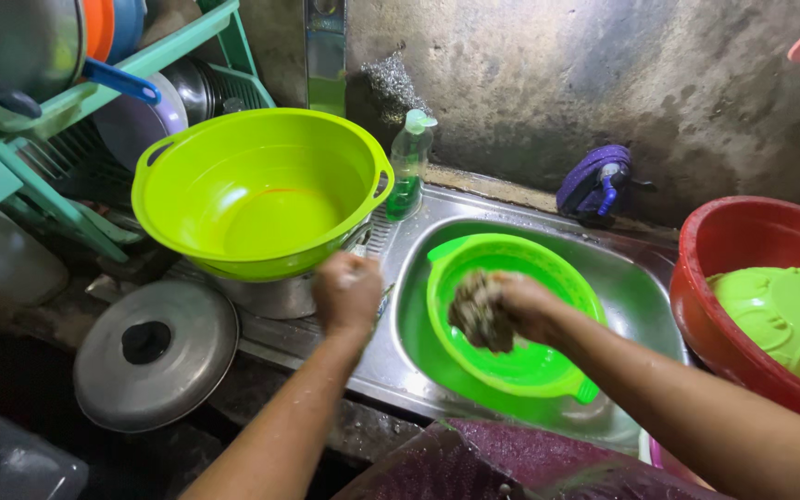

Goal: The person stirs a green vegetable dish in a pan on a gas stove, then stirs a yellow liquid in a large pot. Afterward, they wash several plastic bowls and a pot in the sink using a sponge and running water.

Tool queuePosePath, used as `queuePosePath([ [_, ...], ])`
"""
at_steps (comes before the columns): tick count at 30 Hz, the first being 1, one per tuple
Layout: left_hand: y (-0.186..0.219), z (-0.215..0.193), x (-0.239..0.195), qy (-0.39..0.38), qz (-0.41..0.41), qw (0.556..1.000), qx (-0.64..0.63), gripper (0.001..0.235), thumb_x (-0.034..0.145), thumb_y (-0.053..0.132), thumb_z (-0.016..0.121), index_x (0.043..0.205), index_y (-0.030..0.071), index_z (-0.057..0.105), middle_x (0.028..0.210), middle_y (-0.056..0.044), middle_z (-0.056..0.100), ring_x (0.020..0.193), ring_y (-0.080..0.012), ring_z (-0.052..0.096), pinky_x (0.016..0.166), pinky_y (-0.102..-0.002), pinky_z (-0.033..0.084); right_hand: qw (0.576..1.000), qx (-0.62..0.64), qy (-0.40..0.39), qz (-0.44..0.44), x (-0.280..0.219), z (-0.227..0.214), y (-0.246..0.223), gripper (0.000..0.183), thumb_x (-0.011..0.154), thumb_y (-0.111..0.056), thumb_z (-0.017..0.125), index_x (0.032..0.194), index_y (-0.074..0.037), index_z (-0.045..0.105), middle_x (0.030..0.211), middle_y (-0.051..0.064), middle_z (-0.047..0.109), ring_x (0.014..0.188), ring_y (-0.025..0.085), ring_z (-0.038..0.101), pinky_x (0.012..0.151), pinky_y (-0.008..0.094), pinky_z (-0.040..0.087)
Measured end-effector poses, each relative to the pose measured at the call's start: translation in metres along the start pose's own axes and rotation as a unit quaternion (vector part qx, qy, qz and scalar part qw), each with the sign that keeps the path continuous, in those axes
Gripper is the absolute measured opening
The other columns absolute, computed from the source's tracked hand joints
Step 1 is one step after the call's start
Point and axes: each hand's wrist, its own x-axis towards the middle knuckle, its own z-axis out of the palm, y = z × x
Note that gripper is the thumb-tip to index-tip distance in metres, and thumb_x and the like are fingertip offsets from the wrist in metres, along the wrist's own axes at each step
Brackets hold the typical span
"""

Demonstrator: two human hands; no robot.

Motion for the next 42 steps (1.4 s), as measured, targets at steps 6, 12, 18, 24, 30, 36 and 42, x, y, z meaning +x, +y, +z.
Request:
queuePosePath([
  [6, -0.012, -0.096, 0.071, 0.489, 0.090, 0.860, 0.113, 0.062, 0.066, 0.023, 0.087, 0.111, -0.006, 0.057, 0.110, -0.031, 0.062, 0.099, -0.0482, 0.061, 0.080, -0.058, 0.049, 0.988, 0.143, -0.025, 0.045, 0.056, 0.037, -0.074, 0.033, 0.090, -0.020, 0.061, 0.117, -0.001, 0.060, 0.098, 0.018, 0.073, 0.075, 0.026, 0.073, 0.063, 0.041, 0.062],
  [12, -0.037, -0.141, 0.124, 0.285, -0.099, 0.913, -0.275, 0.047, 0.076, 0.007, 0.073, 0.119, -0.004, 0.057, 0.122, -0.018, 0.068, 0.106, -0.0244, 0.071, 0.090, -0.035, 0.057, 0.978, 0.174, -0.085, 0.084, 0.118, 0.077, -0.109, 0.033, 0.098, -0.029, 0.062, 0.115, -0.001, 0.063, 0.098, 0.017, 0.073, 0.071, 0.025, 0.072, 0.064, 0.040, 0.063],
  [18, -0.028, -0.152, 0.127, 0.273, -0.032, 0.912, -0.304, 0.037, 0.076, -0.001, 0.065, 0.113, -0.003, 0.058, 0.110, -0.013, 0.067, 0.095, -0.0195, 0.068, 0.079, -0.030, 0.055, 0.965, 0.225, -0.067, 0.115, 0.132, 0.103, -0.116, 0.023, 0.096, -0.027, 0.060, 0.107, -0.007, 0.064, 0.092, 0.014, 0.072, 0.068, 0.023, 0.072, 0.054, 0.032, 0.059],
  [24, 0.037, -0.164, 0.098, 0.187, 0.013, 0.923, -0.335, 0.026, 0.079, 0.004, 0.071, 0.103, -0.005, 0.067, 0.092, -0.010, 0.069, 0.074, -0.0170, 0.062, 0.061, -0.033, 0.048, 0.989, 0.150, -0.005, -0.012, 0.048, 0.099, -0.151, 0.027, 0.096, -0.027, 0.061, 0.117, -0.011, 0.061, 0.092, 0.016, 0.073, 0.051, 0.014, 0.063, 0.046, 0.026, 0.053],
  [30, 0.119, -0.154, 0.047, 0.054, 0.004, 0.950, -0.306, 0.018, 0.081, 0.013, 0.068, 0.097, 0.003, 0.068, 0.084, -0.009, 0.071, 0.060, -0.0212, 0.068, 0.044, -0.037, 0.055, 0.982, 0.028, 0.166, -0.089, -0.047, 0.080, -0.192, 0.037, 0.097, -0.028, 0.058, 0.125, -0.003, 0.056, 0.102, 0.016, 0.072, 0.069, 0.021, 0.075, 0.053, 0.029, 0.055],
  [36, 0.149, -0.094, 0.015, -0.055, 0.013, 0.943, -0.327, 0.021, 0.081, 0.013, 0.071, 0.099, 0.004, 0.063, 0.083, -0.011, 0.070, 0.058, -0.0218, 0.067, 0.039, -0.036, 0.054, 0.975, -0.108, 0.190, -0.051, -0.115, 0.017, -0.176, 0.042, 0.102, -0.037, 0.061, 0.129, -0.004, 0.062, 0.093, 0.017, 0.072, 0.061, 0.020, 0.064, 0.041, 0.032, 0.050],
  [42, 0.132, -0.008, -0.013, -0.065, 0.040, 0.961, -0.264, 0.016, 0.077, 0.011, 0.070, 0.087, -0.001, 0.067, 0.073, -0.012, 0.071, 0.053, -0.0205, 0.067, 0.037, -0.037, 0.054, 0.966, -0.092, 0.224, 0.092, -0.150, -0.034, -0.138, 0.040, 0.092, -0.029, 0.059, 0.112, 0.002, 0.072, 0.082, 0.015, 0.075, 0.057, 0.019, 0.066, 0.039, 0.030, 0.049],
])
